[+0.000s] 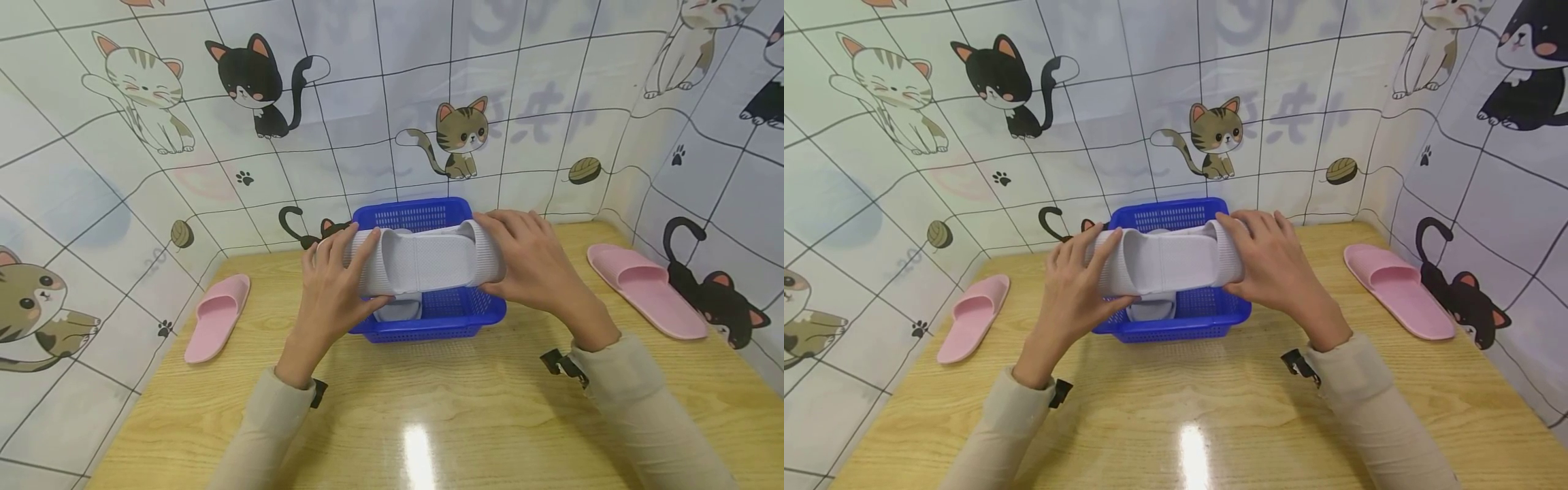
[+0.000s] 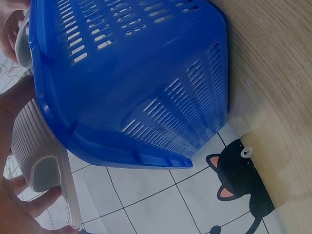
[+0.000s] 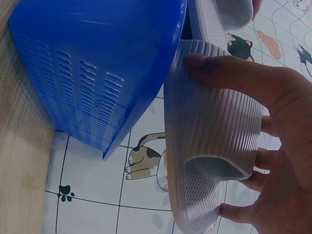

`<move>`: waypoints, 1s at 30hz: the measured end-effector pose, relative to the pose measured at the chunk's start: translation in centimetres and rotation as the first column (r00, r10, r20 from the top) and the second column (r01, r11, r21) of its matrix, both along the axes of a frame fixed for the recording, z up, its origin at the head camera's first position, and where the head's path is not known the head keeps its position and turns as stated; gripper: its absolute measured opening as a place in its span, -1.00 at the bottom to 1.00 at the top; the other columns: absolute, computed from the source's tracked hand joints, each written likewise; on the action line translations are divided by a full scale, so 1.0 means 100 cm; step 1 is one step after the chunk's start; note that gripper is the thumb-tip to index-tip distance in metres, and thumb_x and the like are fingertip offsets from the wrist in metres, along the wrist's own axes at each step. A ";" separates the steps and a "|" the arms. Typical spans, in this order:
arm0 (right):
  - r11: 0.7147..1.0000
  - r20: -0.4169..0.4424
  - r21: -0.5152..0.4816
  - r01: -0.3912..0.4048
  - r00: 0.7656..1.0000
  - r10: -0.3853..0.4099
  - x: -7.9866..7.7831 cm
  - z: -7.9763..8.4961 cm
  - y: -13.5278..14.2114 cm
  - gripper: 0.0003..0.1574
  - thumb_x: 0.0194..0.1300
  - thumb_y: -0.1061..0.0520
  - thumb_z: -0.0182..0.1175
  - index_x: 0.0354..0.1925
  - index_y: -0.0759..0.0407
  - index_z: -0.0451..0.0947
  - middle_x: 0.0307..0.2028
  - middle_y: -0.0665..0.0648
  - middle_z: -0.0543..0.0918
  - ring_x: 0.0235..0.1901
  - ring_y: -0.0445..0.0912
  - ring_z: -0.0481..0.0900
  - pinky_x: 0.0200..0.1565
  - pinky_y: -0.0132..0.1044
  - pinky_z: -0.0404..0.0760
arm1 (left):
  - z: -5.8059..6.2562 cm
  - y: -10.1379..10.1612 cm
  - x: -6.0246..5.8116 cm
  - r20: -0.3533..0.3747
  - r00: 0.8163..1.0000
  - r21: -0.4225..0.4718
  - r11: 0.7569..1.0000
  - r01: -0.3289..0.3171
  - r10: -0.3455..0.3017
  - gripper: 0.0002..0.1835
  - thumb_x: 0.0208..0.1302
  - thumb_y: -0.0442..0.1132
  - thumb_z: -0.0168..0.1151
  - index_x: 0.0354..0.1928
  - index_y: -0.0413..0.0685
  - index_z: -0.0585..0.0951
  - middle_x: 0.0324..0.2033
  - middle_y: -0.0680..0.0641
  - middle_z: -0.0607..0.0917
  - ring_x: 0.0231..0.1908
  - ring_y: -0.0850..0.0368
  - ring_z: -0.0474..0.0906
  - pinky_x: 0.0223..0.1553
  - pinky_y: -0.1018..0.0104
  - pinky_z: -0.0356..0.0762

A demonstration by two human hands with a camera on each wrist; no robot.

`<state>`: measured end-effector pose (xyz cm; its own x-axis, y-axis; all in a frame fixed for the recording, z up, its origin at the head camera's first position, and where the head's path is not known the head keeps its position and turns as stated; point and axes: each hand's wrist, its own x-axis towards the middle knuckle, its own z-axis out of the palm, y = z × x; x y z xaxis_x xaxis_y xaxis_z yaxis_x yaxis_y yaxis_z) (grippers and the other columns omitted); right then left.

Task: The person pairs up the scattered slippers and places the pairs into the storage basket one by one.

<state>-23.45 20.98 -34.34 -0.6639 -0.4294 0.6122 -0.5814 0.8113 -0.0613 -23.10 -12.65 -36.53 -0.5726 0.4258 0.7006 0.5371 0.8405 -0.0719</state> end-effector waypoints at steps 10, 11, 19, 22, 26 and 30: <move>1.000 0.021 0.009 0.015 1.000 -0.015 0.001 0.000 -0.001 0.42 -0.45 -0.09 0.77 0.41 0.17 0.38 0.26 0.33 0.53 0.25 0.31 0.46 0.31 0.50 0.31 | 0.000 0.001 0.001 -0.003 1.000 -0.005 1.000 -0.007 0.007 0.24 -0.25 0.29 0.69 0.56 0.26 0.29 0.45 -0.21 0.40 0.31 -0.26 0.38 0.31 -0.35 0.29; 1.000 0.021 0.010 0.014 1.000 -0.015 0.001 0.000 -0.001 0.42 -0.45 -0.09 0.77 0.41 0.17 0.38 0.26 0.33 0.53 0.25 0.31 0.46 0.31 0.50 0.30 | 0.000 0.001 0.001 -0.004 1.000 -0.005 1.000 -0.008 0.008 0.25 -0.25 0.30 0.69 0.56 0.27 0.28 0.45 -0.21 0.40 0.31 -0.26 0.38 0.31 -0.34 0.29; 1.000 0.008 0.010 0.004 1.000 -0.004 0.001 -0.001 -0.002 0.41 -0.45 -0.09 0.77 0.40 0.17 0.39 0.25 0.34 0.54 0.24 0.31 0.47 0.28 0.44 0.35 | 0.000 0.002 0.000 -0.017 1.000 -0.006 1.000 -0.008 0.008 0.25 -0.29 0.31 0.71 0.54 0.26 0.31 0.44 -0.22 0.41 0.30 -0.27 0.40 0.28 -0.35 0.34; 1.000 0.010 0.013 0.000 1.000 0.000 0.000 -0.001 -0.003 0.40 -0.45 -0.09 0.76 0.40 0.17 0.39 0.25 0.34 0.54 0.24 0.30 0.47 0.28 0.41 0.35 | -0.001 0.003 0.000 -0.015 1.000 -0.012 1.000 -0.015 0.015 0.25 -0.28 0.31 0.70 0.54 0.27 0.30 0.44 -0.22 0.41 0.30 -0.27 0.39 0.29 -0.36 0.34; 1.000 0.016 0.014 0.002 1.000 -0.002 0.000 -0.002 -0.004 0.40 -0.45 -0.09 0.76 0.40 0.18 0.39 0.25 0.34 0.54 0.24 0.30 0.46 0.29 0.42 0.34 | -0.001 0.004 0.001 -0.012 1.000 -0.012 1.000 -0.019 0.019 0.26 -0.29 0.30 0.71 0.55 0.27 0.29 0.45 -0.21 0.40 0.31 -0.27 0.39 0.30 -0.36 0.34; 1.000 0.017 0.015 0.003 1.000 -0.003 0.000 -0.002 -0.004 0.40 -0.45 -0.08 0.76 0.40 0.17 0.39 0.25 0.34 0.54 0.25 0.30 0.46 0.29 0.44 0.33 | -0.002 0.003 0.001 -0.009 1.000 -0.010 1.000 -0.017 0.017 0.26 -0.30 0.30 0.71 0.55 0.27 0.30 0.45 -0.21 0.40 0.31 -0.26 0.39 0.29 -0.36 0.34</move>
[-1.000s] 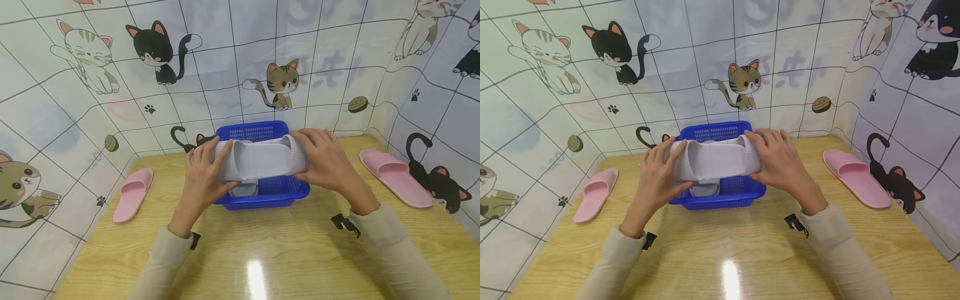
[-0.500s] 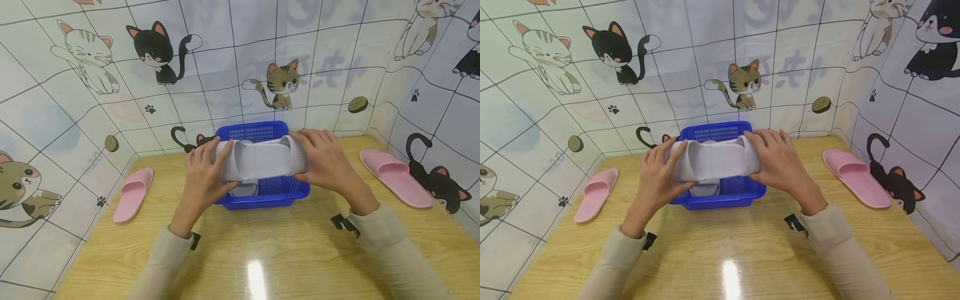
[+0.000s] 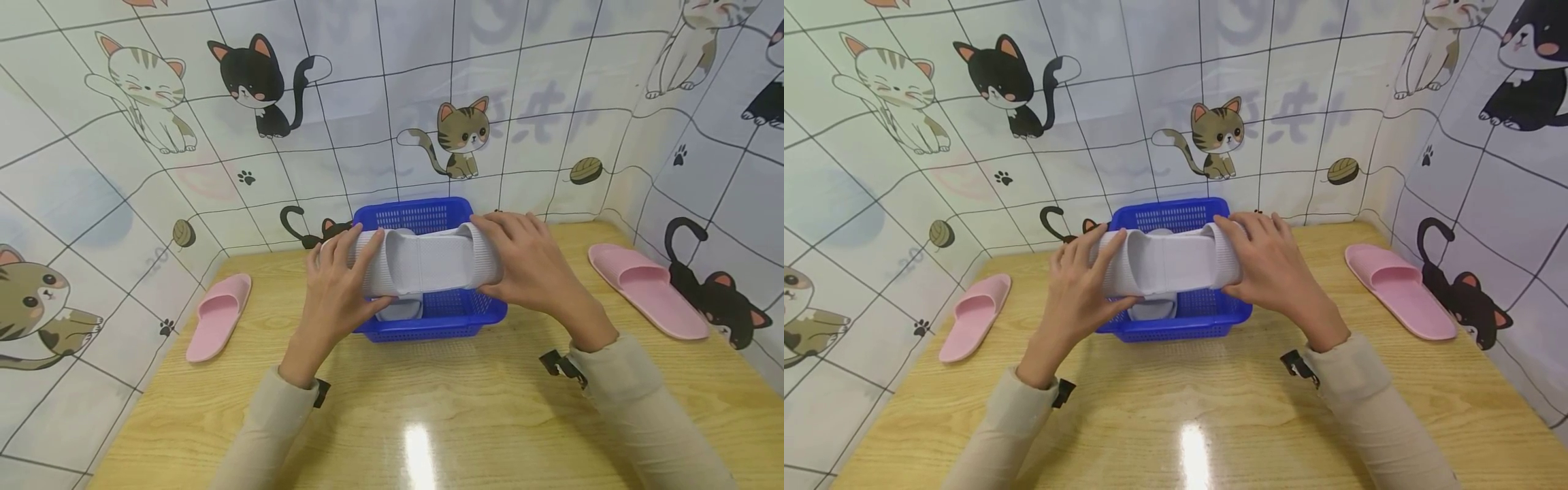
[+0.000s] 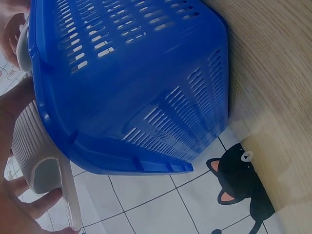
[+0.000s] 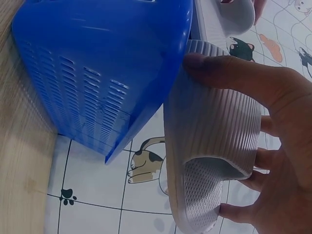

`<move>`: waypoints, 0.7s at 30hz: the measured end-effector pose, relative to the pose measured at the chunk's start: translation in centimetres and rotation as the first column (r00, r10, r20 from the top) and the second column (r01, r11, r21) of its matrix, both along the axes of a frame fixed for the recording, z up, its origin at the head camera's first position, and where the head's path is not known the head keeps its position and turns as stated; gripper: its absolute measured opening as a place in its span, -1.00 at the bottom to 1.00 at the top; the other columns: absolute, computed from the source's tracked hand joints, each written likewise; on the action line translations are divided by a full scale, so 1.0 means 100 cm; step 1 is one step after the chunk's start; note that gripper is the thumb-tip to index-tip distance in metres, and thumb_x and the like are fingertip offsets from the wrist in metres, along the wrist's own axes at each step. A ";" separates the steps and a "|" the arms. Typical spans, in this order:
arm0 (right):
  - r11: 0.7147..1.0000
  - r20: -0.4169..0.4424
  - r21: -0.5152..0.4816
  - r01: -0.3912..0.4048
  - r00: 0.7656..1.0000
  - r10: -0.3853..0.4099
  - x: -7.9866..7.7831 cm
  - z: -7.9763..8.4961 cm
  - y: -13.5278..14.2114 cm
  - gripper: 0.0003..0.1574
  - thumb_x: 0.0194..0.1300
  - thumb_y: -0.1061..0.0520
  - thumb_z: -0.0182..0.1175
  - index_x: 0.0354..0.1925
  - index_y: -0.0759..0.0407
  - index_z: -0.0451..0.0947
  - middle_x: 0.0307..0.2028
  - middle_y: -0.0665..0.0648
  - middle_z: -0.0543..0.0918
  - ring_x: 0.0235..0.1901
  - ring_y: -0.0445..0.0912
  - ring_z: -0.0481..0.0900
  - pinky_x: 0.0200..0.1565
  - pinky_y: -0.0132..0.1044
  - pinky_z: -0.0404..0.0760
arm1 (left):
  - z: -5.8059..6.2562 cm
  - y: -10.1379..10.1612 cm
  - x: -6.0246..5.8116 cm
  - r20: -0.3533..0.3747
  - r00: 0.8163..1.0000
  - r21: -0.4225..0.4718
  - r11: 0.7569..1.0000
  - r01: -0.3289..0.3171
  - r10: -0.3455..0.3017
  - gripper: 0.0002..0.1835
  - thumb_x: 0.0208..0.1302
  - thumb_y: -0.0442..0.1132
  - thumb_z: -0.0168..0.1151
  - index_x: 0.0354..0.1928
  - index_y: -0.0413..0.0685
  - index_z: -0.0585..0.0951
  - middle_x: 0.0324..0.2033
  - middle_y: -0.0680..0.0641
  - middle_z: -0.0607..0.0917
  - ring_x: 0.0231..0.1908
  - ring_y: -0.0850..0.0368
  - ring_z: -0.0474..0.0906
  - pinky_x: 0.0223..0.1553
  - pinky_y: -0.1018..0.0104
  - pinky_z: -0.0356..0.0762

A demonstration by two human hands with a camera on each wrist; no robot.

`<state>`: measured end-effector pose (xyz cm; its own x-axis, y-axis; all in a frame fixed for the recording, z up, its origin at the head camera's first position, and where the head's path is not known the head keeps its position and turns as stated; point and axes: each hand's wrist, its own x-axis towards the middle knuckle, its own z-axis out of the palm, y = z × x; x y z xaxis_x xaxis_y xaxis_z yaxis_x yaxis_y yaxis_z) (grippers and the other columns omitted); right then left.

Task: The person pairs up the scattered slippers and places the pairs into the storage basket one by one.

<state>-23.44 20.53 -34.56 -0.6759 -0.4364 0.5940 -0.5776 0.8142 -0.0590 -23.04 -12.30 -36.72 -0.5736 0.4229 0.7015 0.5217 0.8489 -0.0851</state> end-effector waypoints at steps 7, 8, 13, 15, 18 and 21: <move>1.000 0.016 0.007 0.005 1.000 -0.005 0.000 -0.001 -0.002 0.42 -0.45 -0.08 0.78 0.42 0.15 0.37 0.28 0.32 0.52 0.28 0.29 0.44 0.33 0.46 0.30 | -0.002 -0.001 0.000 0.005 1.000 0.001 1.000 0.005 -0.005 0.27 -0.30 0.31 0.71 0.55 0.25 0.30 0.45 -0.21 0.40 0.31 -0.26 0.39 0.30 -0.38 0.33; 1.000 0.018 0.007 0.006 1.000 -0.006 0.000 -0.001 -0.002 0.43 -0.44 -0.08 0.78 0.42 0.15 0.37 0.28 0.32 0.52 0.28 0.29 0.44 0.33 0.47 0.30 | -0.002 0.000 0.000 0.004 1.000 0.004 1.000 0.007 -0.007 0.28 -0.31 0.30 0.72 0.55 0.25 0.30 0.45 -0.21 0.40 0.31 -0.27 0.39 0.30 -0.38 0.33; 1.000 0.015 0.002 0.000 1.000 0.000 0.000 -0.002 -0.002 0.43 -0.45 -0.09 0.78 0.42 0.15 0.38 0.27 0.32 0.52 0.27 0.30 0.44 0.33 0.47 0.30 | -0.002 0.000 0.000 0.000 1.000 0.013 1.000 0.013 -0.013 0.29 -0.35 0.27 0.75 0.54 0.25 0.31 0.44 -0.21 0.41 0.31 -0.27 0.39 0.30 -0.40 0.33; 1.000 0.010 0.004 -0.003 1.000 0.003 0.000 -0.002 -0.003 0.43 -0.45 -0.09 0.78 0.41 0.15 0.38 0.27 0.32 0.52 0.27 0.30 0.45 0.32 0.47 0.31 | -0.001 0.001 0.000 0.000 1.000 0.012 1.000 0.014 -0.014 0.29 -0.34 0.27 0.74 0.54 0.25 0.31 0.45 -0.21 0.41 0.32 -0.26 0.38 0.30 -0.40 0.33; 1.000 0.006 0.009 -0.005 1.000 0.005 0.001 -0.002 -0.003 0.43 -0.45 -0.10 0.77 0.41 0.16 0.38 0.27 0.32 0.52 0.27 0.29 0.44 0.32 0.46 0.32 | -0.001 0.002 0.000 0.001 1.000 0.011 1.000 0.015 -0.015 0.28 -0.34 0.28 0.74 0.54 0.25 0.31 0.44 -0.21 0.41 0.33 -0.26 0.38 0.30 -0.39 0.32; 1.000 0.003 0.010 -0.006 1.000 0.006 0.001 -0.003 -0.003 0.43 -0.45 -0.11 0.77 0.41 0.16 0.38 0.27 0.32 0.53 0.28 0.29 0.45 0.32 0.45 0.33 | -0.001 0.002 0.000 -0.001 1.000 0.006 1.000 0.015 -0.015 0.28 -0.33 0.29 0.73 0.54 0.25 0.31 0.44 -0.21 0.41 0.33 -0.26 0.39 0.30 -0.39 0.33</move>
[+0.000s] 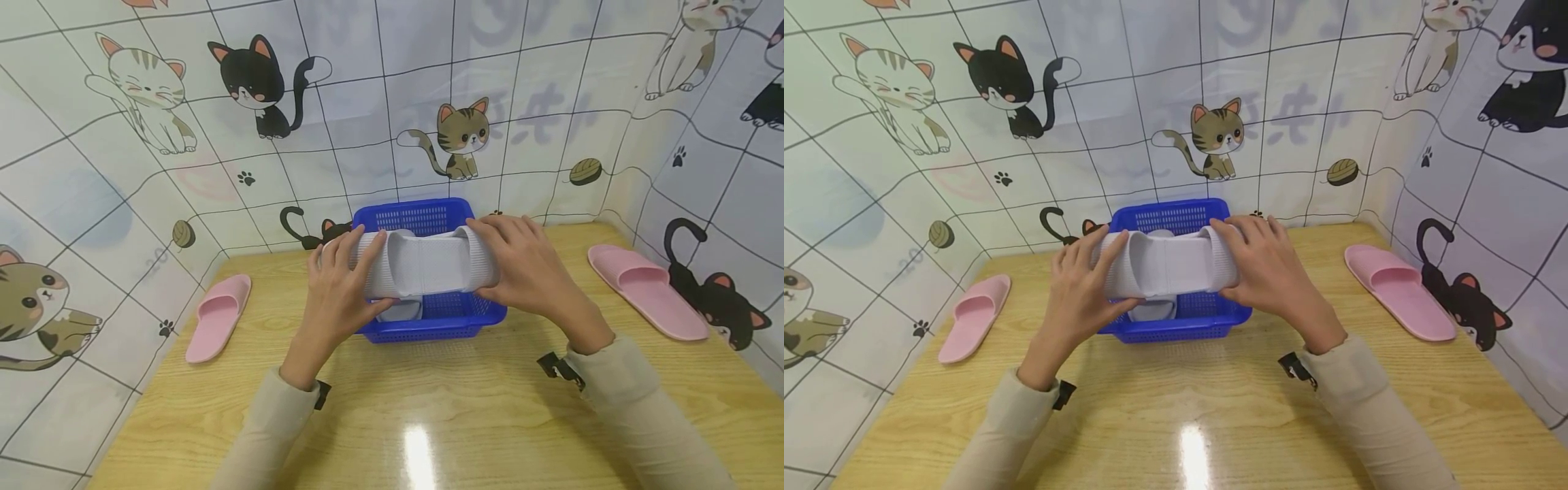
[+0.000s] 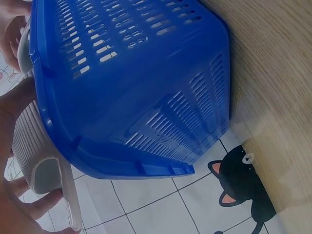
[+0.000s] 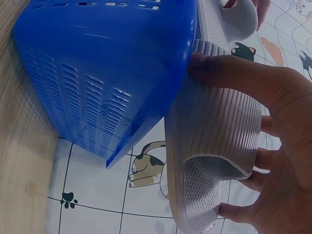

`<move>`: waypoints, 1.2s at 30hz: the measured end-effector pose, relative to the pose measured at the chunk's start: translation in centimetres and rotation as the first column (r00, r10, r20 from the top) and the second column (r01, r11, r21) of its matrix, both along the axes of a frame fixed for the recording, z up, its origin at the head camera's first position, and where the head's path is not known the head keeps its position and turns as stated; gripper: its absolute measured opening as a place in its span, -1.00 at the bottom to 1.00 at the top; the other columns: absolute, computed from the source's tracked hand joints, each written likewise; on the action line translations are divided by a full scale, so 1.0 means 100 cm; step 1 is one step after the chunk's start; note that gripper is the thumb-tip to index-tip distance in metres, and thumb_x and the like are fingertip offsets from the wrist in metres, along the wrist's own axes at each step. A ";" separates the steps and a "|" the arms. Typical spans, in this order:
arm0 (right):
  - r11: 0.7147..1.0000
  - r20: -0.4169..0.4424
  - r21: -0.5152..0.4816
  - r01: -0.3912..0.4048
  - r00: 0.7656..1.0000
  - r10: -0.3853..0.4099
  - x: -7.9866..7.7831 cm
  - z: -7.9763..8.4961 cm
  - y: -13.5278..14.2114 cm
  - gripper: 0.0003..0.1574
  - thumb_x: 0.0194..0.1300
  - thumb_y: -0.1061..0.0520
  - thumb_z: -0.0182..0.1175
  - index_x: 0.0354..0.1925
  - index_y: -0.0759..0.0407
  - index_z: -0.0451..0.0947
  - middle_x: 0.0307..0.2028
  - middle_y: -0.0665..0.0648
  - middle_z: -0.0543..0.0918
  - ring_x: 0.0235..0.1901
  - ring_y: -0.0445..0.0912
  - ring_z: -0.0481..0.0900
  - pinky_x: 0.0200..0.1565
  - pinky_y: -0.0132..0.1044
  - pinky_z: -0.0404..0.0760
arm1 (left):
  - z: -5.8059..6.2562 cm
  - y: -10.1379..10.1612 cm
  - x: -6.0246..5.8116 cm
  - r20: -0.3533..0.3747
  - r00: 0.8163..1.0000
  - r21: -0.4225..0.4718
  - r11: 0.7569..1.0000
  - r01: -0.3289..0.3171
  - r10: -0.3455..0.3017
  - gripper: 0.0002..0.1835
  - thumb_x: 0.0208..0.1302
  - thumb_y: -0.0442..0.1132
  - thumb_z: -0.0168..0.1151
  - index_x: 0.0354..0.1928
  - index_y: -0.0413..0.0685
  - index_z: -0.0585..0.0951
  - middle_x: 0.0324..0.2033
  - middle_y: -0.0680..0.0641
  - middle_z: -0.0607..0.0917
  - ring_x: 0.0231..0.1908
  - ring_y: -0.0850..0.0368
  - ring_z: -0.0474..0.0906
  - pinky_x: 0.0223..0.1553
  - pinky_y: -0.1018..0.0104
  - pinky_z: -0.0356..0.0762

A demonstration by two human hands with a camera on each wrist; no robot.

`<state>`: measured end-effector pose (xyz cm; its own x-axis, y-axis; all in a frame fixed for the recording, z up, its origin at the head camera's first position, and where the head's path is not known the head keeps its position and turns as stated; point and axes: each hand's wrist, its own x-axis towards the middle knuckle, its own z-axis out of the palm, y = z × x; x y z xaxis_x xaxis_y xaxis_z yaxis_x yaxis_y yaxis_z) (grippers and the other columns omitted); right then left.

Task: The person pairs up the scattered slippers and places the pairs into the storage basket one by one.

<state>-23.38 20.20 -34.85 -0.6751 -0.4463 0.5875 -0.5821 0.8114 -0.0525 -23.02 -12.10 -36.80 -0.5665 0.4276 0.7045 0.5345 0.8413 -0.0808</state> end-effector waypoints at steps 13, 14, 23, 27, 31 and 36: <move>1.000 0.014 0.000 0.008 1.000 -0.008 0.001 0.000 0.000 0.43 -0.44 -0.10 0.77 0.42 0.15 0.37 0.28 0.31 0.52 0.29 0.29 0.44 0.34 0.47 0.30 | 0.000 0.000 0.001 0.005 1.000 -0.019 1.000 -0.012 0.012 0.27 -0.28 0.32 0.70 0.55 0.25 0.29 0.45 -0.21 0.41 0.33 -0.26 0.39 0.30 -0.40 0.34; 1.000 0.013 0.001 0.008 1.000 -0.008 0.001 0.000 0.000 0.43 -0.44 -0.10 0.77 0.42 0.15 0.37 0.28 0.32 0.52 0.29 0.29 0.44 0.34 0.46 0.30 | 0.000 0.001 0.001 0.005 1.000 -0.019 1.000 -0.012 0.012 0.27 -0.28 0.32 0.70 0.55 0.25 0.29 0.45 -0.21 0.41 0.33 -0.26 0.39 0.30 -0.40 0.33; 1.000 0.014 0.005 0.004 1.000 -0.004 0.000 0.000 -0.001 0.43 -0.43 -0.10 0.77 0.43 0.15 0.36 0.28 0.31 0.52 0.28 0.29 0.44 0.33 0.40 0.33 | 0.000 0.001 0.001 0.006 1.000 -0.013 1.000 -0.006 0.006 0.26 -0.27 0.32 0.70 0.55 0.25 0.30 0.45 -0.21 0.41 0.34 -0.25 0.38 0.32 -0.37 0.31; 1.000 0.015 0.004 0.002 1.000 -0.002 0.000 0.000 -0.001 0.44 -0.43 -0.11 0.77 0.43 0.15 0.36 0.28 0.31 0.52 0.28 0.28 0.44 0.32 0.37 0.34 | 0.000 0.001 0.001 0.002 1.000 -0.015 1.000 -0.009 0.009 0.25 -0.26 0.32 0.69 0.55 0.26 0.30 0.45 -0.21 0.41 0.34 -0.25 0.38 0.31 -0.38 0.32; 1.000 0.017 0.003 0.001 1.000 -0.001 0.000 -0.001 -0.001 0.44 -0.43 -0.11 0.78 0.44 0.14 0.36 0.29 0.31 0.52 0.29 0.28 0.44 0.32 0.37 0.34 | -0.001 0.001 0.001 0.000 1.000 -0.013 1.000 -0.010 0.010 0.25 -0.27 0.32 0.69 0.54 0.25 0.31 0.44 -0.21 0.42 0.34 -0.25 0.39 0.31 -0.37 0.33; 1.000 0.018 0.002 0.000 1.000 0.000 0.000 -0.001 -0.001 0.45 -0.43 -0.11 0.78 0.44 0.14 0.35 0.29 0.31 0.52 0.29 0.28 0.43 0.33 0.38 0.33 | 0.000 0.001 0.002 -0.002 1.000 -0.014 1.000 -0.010 0.010 0.24 -0.26 0.32 0.69 0.54 0.25 0.31 0.44 -0.21 0.42 0.34 -0.25 0.38 0.31 -0.37 0.32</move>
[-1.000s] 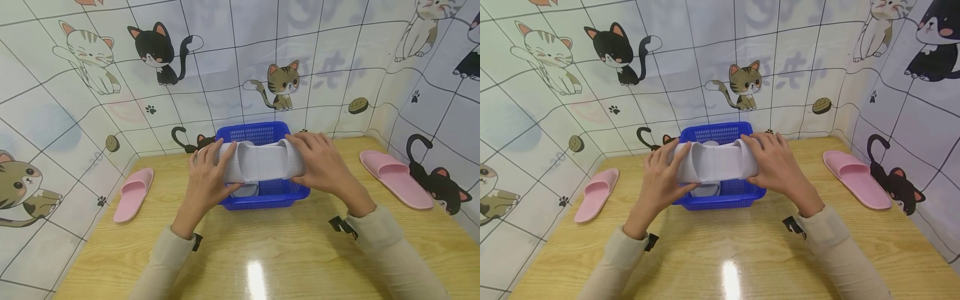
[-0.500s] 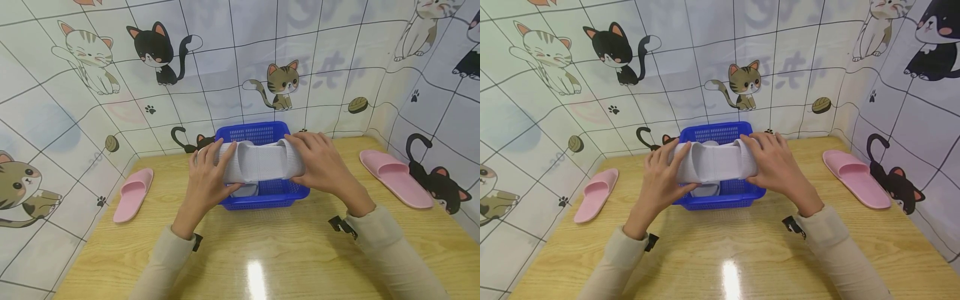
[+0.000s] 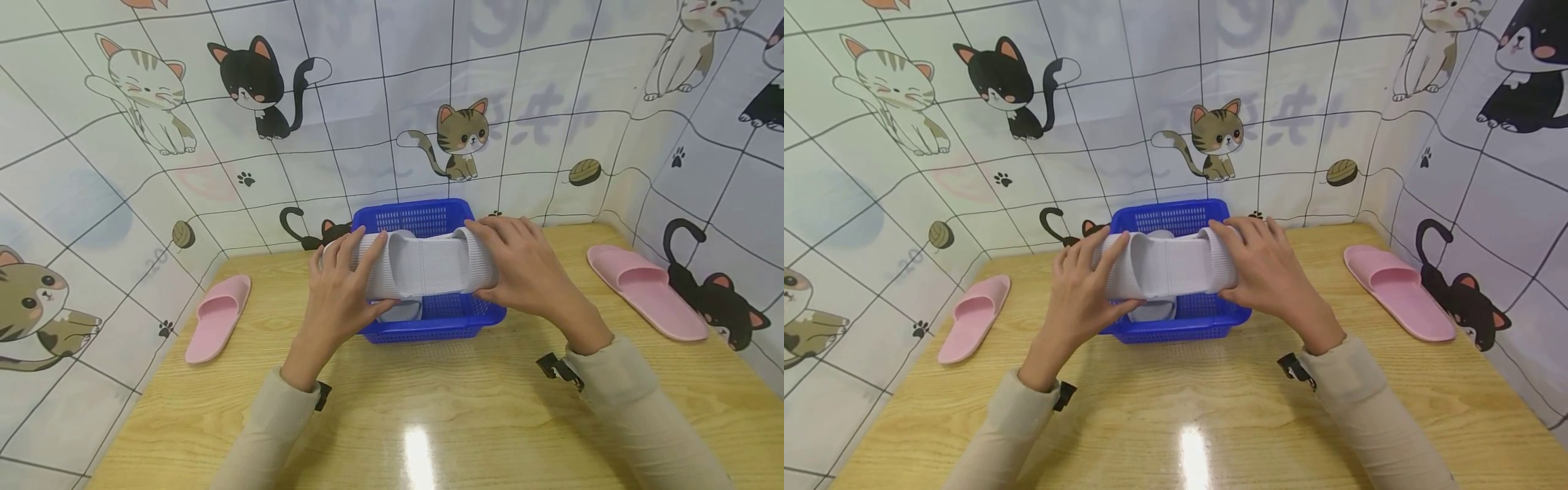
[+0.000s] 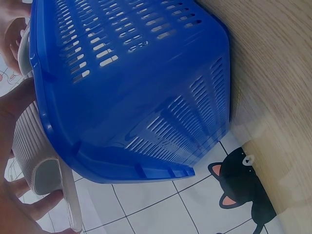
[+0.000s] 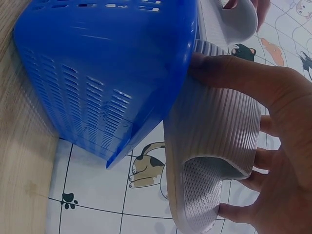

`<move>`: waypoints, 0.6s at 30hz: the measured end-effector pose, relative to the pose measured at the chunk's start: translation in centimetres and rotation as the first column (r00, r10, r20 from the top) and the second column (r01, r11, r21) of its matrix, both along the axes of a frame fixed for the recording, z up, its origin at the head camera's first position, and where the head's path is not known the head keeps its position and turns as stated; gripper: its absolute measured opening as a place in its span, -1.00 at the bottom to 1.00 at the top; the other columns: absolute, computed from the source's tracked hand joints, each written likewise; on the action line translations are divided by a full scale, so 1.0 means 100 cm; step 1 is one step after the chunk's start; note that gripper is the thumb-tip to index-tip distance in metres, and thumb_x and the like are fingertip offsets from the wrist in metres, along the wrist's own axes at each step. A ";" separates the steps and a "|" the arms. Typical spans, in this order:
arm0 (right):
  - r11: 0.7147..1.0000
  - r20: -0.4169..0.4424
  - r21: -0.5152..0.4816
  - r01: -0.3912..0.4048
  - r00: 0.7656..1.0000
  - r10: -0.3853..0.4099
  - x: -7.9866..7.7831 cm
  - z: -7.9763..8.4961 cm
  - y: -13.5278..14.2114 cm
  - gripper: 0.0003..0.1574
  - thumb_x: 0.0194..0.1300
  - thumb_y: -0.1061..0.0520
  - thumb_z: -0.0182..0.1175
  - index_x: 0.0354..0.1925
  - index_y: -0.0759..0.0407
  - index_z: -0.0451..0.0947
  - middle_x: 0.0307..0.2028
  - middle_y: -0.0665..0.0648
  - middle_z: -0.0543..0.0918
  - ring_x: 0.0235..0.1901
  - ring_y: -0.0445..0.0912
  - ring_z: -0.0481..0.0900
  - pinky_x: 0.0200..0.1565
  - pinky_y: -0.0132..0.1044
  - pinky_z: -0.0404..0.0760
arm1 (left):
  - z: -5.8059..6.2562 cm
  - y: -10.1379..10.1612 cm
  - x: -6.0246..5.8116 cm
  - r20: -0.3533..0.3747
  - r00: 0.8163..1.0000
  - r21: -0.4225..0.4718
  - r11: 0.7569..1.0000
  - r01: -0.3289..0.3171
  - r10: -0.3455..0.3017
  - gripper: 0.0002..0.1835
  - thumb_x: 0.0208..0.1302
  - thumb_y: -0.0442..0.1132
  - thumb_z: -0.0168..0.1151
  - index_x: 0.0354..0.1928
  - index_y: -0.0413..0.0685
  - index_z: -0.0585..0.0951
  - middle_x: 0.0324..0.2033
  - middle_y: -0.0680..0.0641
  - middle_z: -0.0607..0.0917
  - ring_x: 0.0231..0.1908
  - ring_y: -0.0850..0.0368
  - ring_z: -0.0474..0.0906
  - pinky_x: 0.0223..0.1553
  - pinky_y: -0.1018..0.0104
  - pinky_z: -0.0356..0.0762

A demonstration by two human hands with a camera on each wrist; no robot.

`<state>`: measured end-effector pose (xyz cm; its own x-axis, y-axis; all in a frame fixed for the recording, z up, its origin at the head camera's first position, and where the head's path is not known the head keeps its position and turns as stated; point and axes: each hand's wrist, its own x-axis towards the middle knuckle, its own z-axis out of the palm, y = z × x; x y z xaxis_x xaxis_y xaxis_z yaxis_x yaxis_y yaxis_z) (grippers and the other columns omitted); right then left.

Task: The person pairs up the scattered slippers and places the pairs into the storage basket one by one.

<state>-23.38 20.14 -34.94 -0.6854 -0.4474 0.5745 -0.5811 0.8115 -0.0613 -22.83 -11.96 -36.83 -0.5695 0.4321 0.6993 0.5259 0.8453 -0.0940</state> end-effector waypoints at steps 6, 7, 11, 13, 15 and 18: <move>1.000 -0.012 0.003 -0.006 1.000 0.006 0.000 0.000 0.000 0.45 -0.43 -0.12 0.78 0.44 0.14 0.35 0.28 0.32 0.53 0.27 0.28 0.45 0.30 0.33 0.37 | 0.000 0.001 0.000 -0.005 1.000 -0.005 1.000 -0.003 0.003 0.24 -0.27 0.33 0.69 0.54 0.24 0.31 0.44 -0.21 0.42 0.34 -0.25 0.39 0.30 -0.38 0.34; 1.000 -0.013 0.004 -0.006 1.000 0.006 -0.001 0.000 0.001 0.45 -0.43 -0.12 0.78 0.44 0.14 0.36 0.28 0.32 0.53 0.26 0.28 0.45 0.29 0.33 0.37 | 0.000 0.001 0.000 -0.003 1.000 -0.006 1.000 -0.003 0.003 0.24 -0.27 0.33 0.69 0.54 0.24 0.31 0.44 -0.22 0.42 0.34 -0.26 0.39 0.30 -0.39 0.34; 1.000 -0.011 0.006 -0.005 1.000 0.005 0.000 -0.001 0.001 0.45 -0.44 -0.12 0.78 0.44 0.13 0.36 0.27 0.32 0.53 0.26 0.28 0.45 0.30 0.33 0.36 | 0.000 0.002 0.000 0.005 1.000 -0.008 1.000 -0.004 0.004 0.24 -0.26 0.32 0.69 0.54 0.23 0.31 0.45 -0.21 0.41 0.35 -0.27 0.40 0.30 -0.40 0.34; 1.000 -0.008 0.006 -0.003 1.000 0.003 0.000 -0.001 0.000 0.45 -0.44 -0.12 0.78 0.44 0.13 0.35 0.27 0.32 0.53 0.27 0.28 0.45 0.31 0.34 0.36 | 0.000 0.002 0.000 0.008 1.000 -0.006 1.000 -0.004 0.004 0.23 -0.25 0.32 0.68 0.54 0.23 0.31 0.45 -0.21 0.41 0.35 -0.27 0.40 0.31 -0.40 0.33; 1.000 -0.005 0.007 -0.002 1.000 0.002 0.000 0.000 0.000 0.45 -0.44 -0.12 0.78 0.44 0.13 0.35 0.28 0.32 0.53 0.27 0.28 0.44 0.31 0.34 0.35 | 0.000 0.003 0.000 0.008 1.000 -0.007 1.000 -0.007 0.007 0.23 -0.25 0.32 0.68 0.54 0.23 0.31 0.45 -0.21 0.42 0.35 -0.26 0.40 0.31 -0.39 0.34; 1.000 -0.004 0.004 -0.003 1.000 0.003 0.000 -0.001 0.000 0.46 -0.44 -0.13 0.78 0.44 0.13 0.35 0.28 0.32 0.53 0.28 0.28 0.44 0.32 0.34 0.35 | -0.001 0.002 0.000 0.004 1.000 -0.004 1.000 -0.007 0.007 0.23 -0.26 0.32 0.69 0.54 0.24 0.32 0.44 -0.21 0.42 0.34 -0.26 0.40 0.30 -0.39 0.35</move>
